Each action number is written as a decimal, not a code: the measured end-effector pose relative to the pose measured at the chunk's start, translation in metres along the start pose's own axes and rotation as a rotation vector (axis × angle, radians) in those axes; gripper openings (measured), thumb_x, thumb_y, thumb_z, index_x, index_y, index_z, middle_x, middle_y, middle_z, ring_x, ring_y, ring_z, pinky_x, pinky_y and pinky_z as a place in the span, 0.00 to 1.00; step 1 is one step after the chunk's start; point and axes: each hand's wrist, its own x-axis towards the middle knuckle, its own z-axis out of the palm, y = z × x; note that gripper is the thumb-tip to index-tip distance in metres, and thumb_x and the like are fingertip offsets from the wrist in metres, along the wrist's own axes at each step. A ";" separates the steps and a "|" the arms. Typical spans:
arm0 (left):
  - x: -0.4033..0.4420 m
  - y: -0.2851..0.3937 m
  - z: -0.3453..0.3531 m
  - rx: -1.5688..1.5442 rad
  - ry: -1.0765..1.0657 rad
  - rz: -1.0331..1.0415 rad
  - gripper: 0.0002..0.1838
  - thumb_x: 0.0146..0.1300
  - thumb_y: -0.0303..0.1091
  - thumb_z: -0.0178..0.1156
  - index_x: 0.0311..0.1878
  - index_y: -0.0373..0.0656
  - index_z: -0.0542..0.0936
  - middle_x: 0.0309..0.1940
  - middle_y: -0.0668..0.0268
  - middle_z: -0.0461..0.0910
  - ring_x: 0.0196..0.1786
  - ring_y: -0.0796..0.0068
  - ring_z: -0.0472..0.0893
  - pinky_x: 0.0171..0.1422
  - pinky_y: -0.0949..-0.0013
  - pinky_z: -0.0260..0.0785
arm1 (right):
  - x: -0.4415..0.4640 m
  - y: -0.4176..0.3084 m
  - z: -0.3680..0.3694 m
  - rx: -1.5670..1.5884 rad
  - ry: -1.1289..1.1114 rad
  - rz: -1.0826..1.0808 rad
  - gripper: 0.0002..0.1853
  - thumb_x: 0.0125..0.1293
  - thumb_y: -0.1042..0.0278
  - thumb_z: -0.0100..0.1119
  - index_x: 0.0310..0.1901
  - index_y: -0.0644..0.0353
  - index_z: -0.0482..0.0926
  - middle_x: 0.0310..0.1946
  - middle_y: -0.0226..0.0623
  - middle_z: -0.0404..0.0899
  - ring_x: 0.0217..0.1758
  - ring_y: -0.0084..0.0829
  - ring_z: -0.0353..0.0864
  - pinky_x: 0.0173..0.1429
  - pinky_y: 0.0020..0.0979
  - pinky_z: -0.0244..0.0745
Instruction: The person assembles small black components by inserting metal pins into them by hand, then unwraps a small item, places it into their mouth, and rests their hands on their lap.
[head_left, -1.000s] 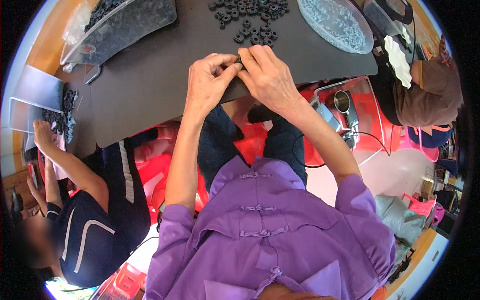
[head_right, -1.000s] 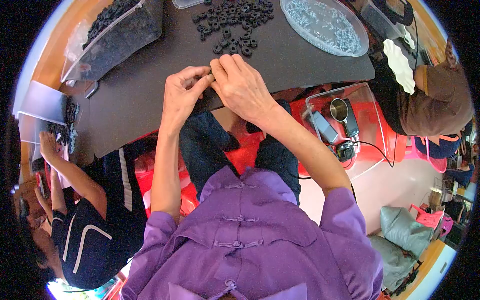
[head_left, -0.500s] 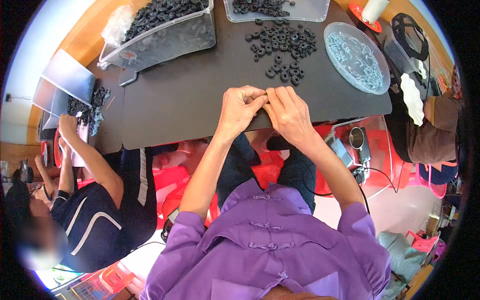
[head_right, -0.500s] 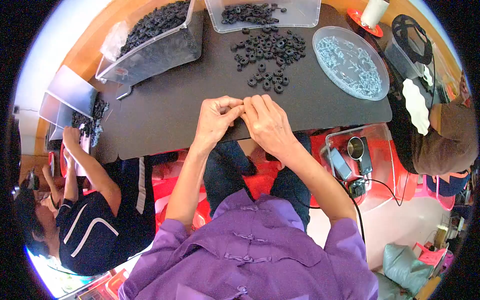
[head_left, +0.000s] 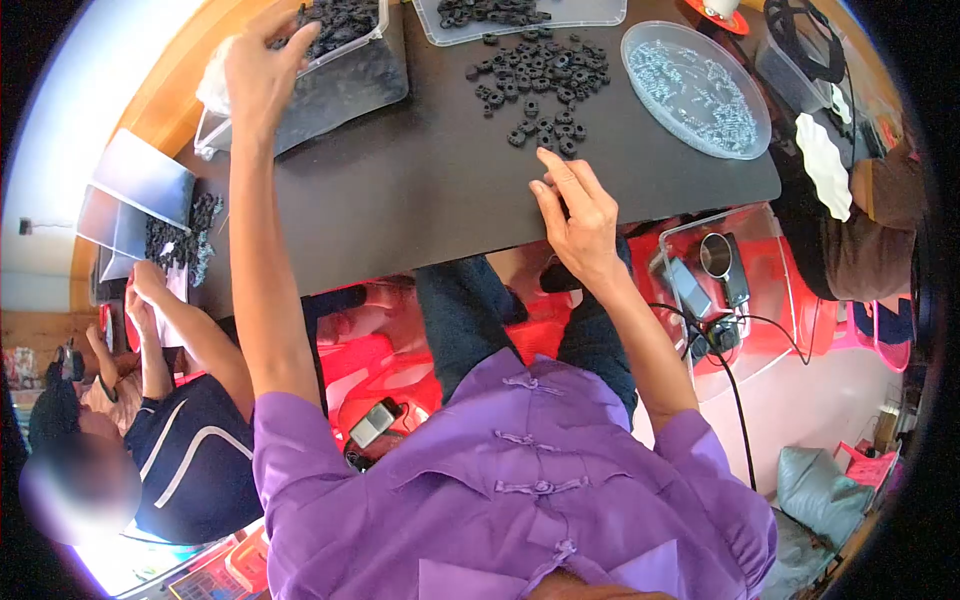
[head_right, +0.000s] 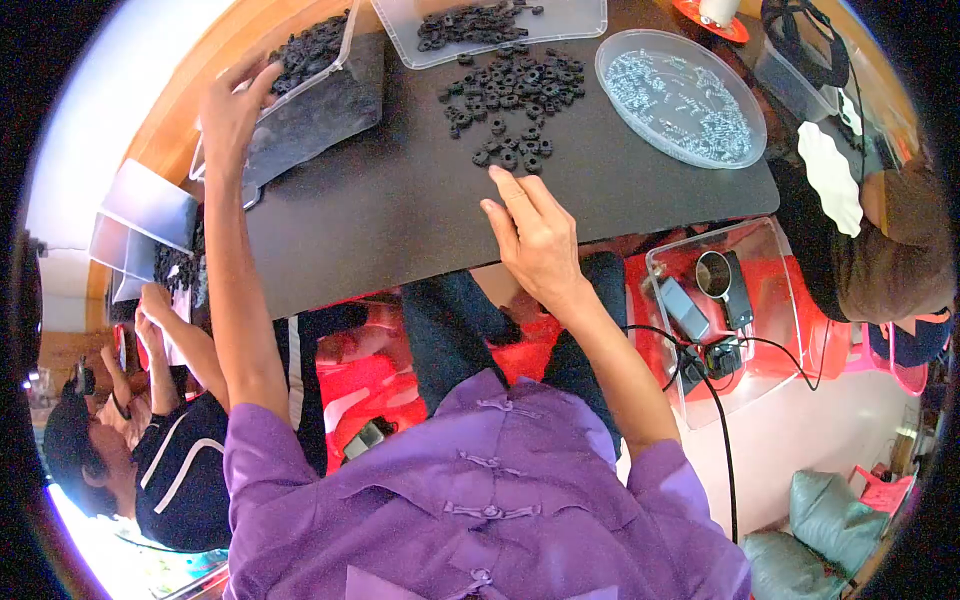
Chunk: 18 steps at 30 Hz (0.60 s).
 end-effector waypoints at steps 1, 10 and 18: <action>-0.014 0.001 0.003 -0.041 0.108 -0.004 0.21 0.56 0.40 0.64 0.50 0.37 0.80 0.33 0.62 0.83 0.24 0.82 0.74 0.33 0.75 0.68 | 0.000 0.001 0.000 -0.005 0.000 0.006 0.18 0.57 0.75 0.62 0.50 0.65 0.75 0.31 0.41 0.73 0.27 0.37 0.75 0.32 0.34 0.71; -0.218 0.045 0.053 -0.490 -0.133 -0.355 0.15 0.55 0.23 0.62 0.48 0.40 0.81 0.36 0.69 0.80 0.23 0.88 0.67 0.27 0.81 0.61 | 0.001 0.007 -0.009 0.490 0.038 0.327 0.08 0.63 0.76 0.56 0.43 0.66 0.80 0.26 0.35 0.77 0.23 0.20 0.75 0.30 0.22 0.73; -0.236 0.049 0.078 -0.213 0.183 -0.074 0.08 0.56 0.27 0.63 0.40 0.42 0.83 0.28 0.70 0.78 0.19 0.86 0.63 0.25 0.80 0.59 | -0.028 -0.009 -0.067 0.472 0.295 0.542 0.09 0.67 0.72 0.53 0.44 0.66 0.81 0.25 0.31 0.78 0.25 0.17 0.75 0.32 0.21 0.76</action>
